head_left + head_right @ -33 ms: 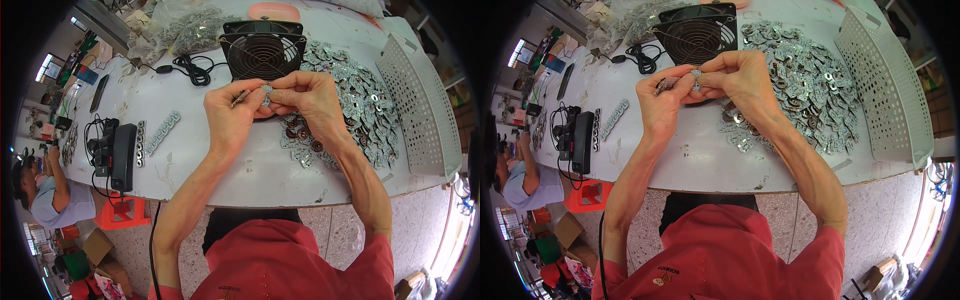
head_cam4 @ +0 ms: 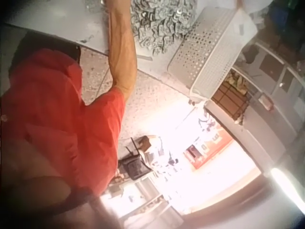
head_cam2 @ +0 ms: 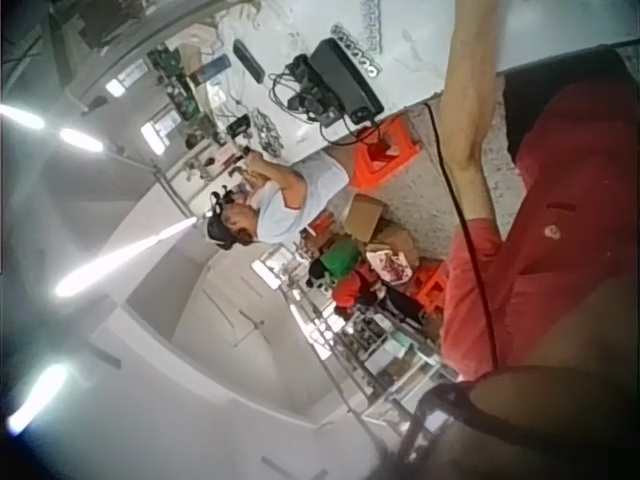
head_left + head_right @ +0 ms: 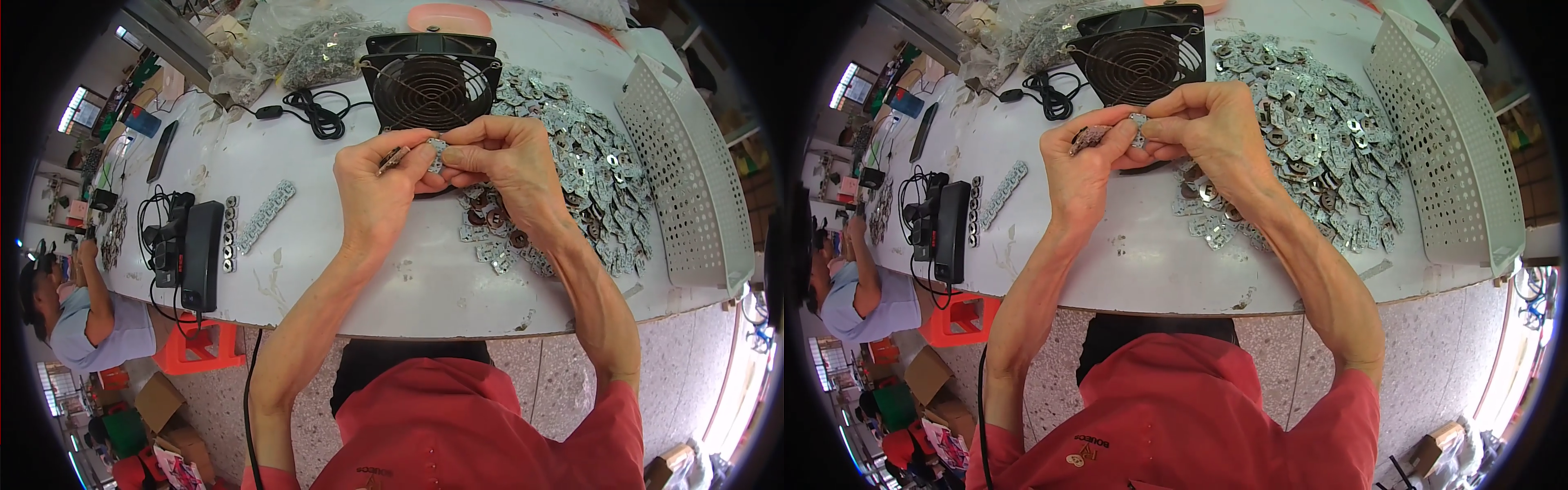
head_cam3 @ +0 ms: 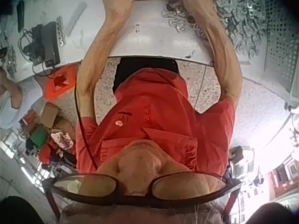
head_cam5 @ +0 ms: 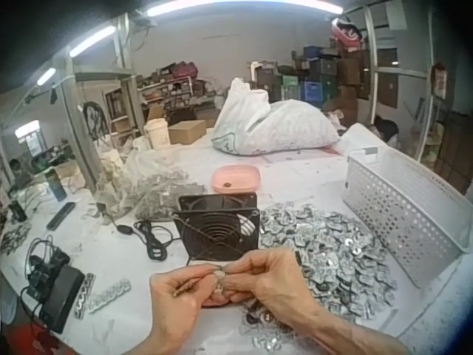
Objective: The person assembles small electronic components onto a circuit board strip by hand.
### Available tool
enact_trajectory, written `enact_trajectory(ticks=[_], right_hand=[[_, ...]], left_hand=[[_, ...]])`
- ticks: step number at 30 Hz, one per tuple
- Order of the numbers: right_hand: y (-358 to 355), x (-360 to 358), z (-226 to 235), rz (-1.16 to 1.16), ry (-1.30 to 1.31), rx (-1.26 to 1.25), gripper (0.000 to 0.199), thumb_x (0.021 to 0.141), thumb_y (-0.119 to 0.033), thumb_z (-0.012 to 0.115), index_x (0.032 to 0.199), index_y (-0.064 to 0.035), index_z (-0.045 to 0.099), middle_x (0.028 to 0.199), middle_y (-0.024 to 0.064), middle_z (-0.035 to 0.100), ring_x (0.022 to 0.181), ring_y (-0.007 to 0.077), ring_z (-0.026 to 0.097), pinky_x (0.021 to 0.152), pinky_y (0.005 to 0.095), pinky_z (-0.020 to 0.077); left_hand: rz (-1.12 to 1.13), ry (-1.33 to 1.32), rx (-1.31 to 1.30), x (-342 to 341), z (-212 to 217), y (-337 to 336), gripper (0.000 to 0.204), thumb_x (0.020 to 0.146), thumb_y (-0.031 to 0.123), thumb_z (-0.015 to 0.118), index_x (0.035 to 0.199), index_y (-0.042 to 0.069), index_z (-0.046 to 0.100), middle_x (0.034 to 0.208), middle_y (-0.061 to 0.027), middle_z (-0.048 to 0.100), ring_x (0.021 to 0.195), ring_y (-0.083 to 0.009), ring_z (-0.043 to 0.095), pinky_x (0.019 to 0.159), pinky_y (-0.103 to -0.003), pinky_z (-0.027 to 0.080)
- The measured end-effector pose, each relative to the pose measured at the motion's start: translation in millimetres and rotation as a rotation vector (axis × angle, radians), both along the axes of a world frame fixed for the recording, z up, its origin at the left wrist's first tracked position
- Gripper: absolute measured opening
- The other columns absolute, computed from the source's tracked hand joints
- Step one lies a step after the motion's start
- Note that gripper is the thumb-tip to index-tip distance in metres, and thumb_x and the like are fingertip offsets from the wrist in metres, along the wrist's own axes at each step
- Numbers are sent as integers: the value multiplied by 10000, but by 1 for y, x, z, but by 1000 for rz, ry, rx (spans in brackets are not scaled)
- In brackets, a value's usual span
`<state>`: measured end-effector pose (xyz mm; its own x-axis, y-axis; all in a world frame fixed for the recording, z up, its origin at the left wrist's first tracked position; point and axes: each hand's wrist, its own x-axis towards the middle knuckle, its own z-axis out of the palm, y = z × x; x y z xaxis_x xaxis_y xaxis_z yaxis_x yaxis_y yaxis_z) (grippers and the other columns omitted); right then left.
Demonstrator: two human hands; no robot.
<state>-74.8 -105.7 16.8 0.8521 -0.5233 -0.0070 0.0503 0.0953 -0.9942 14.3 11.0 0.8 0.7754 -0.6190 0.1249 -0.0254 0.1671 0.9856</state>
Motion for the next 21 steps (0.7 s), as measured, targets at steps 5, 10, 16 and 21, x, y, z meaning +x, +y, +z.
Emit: enact_trajectory(ticks=[5, 10, 16, 21], right_hand=[[4, 1, 2, -6, 14, 29, 121, 763, 19, 633, 872, 71, 646, 747, 124, 651, 629, 138, 637, 596, 211, 538], [1, 0, 0, -41, 27, -8, 123, 764, 2, 646, 868, 68, 648, 750, 123, 650, 621, 138, 634, 588, 208, 535], [-10, 0, 2, 0, 66, 44, 127, 754, 2, 653, 866, 62, 651, 743, 111, 640, 616, 135, 627, 576, 210, 532], [-13, 0, -2, 14, 74, 50, 129, 755, -3, 651, 868, 60, 650, 738, 102, 635, 609, 129, 617, 573, 212, 530]], left_hand=[[8, 29, 8, 1, -1, 0, 135, 794, -26, 602, 914, -68, 648, 696, -87, 630, 558, -129, 610, 529, -255, 543], [11, 46, 13, 0, -1, -3, 137, 800, -14, 599, 914, -71, 647, 658, -86, 621, 551, -131, 607, 535, -250, 539], [-180, 48, 65, 19, 5, 4, 158, 813, 3, 589, 948, -51, 652, 642, -89, 620, 561, -145, 613, 557, -256, 540], [-222, -37, 35, 23, -1, 2, 170, 809, -10, 588, 963, -23, 660, 634, -84, 621, 577, -141, 619, 569, -255, 540]])
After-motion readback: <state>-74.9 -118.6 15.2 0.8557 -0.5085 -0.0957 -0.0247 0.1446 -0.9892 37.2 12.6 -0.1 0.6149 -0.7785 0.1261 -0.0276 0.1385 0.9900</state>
